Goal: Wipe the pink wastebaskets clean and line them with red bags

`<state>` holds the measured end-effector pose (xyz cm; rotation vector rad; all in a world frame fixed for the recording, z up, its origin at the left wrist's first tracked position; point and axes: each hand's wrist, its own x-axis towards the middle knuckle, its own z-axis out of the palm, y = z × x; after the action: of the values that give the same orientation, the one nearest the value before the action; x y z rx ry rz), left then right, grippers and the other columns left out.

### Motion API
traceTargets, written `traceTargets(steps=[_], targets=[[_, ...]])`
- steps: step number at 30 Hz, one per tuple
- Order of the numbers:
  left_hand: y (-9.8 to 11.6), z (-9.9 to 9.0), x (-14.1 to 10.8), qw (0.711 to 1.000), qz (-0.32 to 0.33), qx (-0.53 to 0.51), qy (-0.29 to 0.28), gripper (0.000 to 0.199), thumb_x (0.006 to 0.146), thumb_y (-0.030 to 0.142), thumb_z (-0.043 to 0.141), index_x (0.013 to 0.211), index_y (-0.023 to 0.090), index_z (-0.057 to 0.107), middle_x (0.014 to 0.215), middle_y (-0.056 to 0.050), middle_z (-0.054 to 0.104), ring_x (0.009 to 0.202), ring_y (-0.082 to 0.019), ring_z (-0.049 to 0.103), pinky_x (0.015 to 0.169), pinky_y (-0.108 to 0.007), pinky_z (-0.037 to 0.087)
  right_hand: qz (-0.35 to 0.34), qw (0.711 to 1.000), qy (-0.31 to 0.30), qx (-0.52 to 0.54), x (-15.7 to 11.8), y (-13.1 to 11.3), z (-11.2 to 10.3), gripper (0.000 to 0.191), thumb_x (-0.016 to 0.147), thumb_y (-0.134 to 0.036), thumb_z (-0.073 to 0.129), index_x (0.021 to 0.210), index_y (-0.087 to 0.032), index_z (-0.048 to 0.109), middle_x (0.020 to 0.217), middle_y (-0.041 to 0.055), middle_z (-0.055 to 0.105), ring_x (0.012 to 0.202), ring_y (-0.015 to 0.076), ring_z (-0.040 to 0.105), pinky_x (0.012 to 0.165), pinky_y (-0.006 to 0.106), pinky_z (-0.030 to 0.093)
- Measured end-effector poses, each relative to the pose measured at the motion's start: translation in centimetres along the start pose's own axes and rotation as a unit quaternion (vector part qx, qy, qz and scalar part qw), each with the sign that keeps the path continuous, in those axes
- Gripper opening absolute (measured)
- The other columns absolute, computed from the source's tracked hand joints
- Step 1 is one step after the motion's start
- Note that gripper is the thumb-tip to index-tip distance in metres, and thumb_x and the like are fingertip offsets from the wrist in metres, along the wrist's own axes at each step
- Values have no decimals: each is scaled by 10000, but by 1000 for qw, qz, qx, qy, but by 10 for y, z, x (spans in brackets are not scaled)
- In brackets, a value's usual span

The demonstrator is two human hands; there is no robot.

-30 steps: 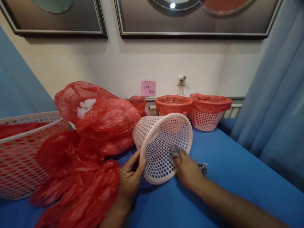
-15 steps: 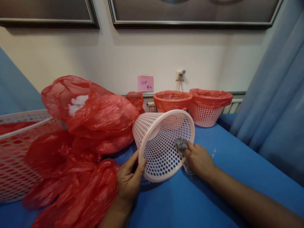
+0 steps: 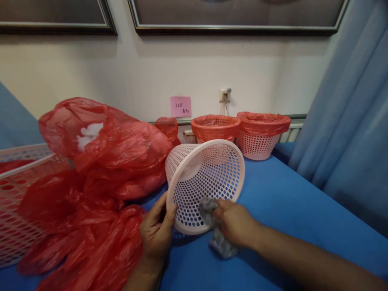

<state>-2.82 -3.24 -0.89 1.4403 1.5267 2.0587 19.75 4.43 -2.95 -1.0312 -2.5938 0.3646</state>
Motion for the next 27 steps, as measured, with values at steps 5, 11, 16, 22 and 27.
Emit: traceTargets(steps=[5,11,16,22,27], targets=[[-4,4,-2,998,0,-16,-60,412,929,419,786,1311,265,772,1169,-49,837,965,-206,802,898,-298,661,153,972,42,-171,22,32,-24,333,908,-76,498,1084,-152,770,1215,185,705,1041,289,691,894,391,565],[1,17,-5,996,-19,-70,-44,482,857,401,849,1294,264,699,913,13,757,748,-130,718,666,-199,610,100,994,34,-3,13,5,10,500,835,-109,605,1305,-220,734,1275,120,696,1137,271,682,1017,386,553],[7,18,-1,984,-43,51,-164,256,916,438,737,820,203,699,713,17,692,624,-142,657,613,-224,560,122,969,65,203,17,25,17,471,805,-113,635,1224,-266,788,1171,70,728,1079,237,707,1038,380,552],[8,24,-2,902,-71,173,-388,249,951,393,647,1005,199,794,939,-66,837,823,-254,775,756,-318,597,33,926,66,369,17,45,21,508,754,-77,655,1214,-253,784,1211,57,733,1121,218,703,1075,390,541],[8,28,-8,895,-22,155,-419,220,986,322,600,951,229,797,927,-48,833,836,-236,782,784,-297,591,-21,925,45,376,13,37,24,481,752,-101,683,1181,-284,800,1182,34,719,1140,213,686,1061,382,544]])
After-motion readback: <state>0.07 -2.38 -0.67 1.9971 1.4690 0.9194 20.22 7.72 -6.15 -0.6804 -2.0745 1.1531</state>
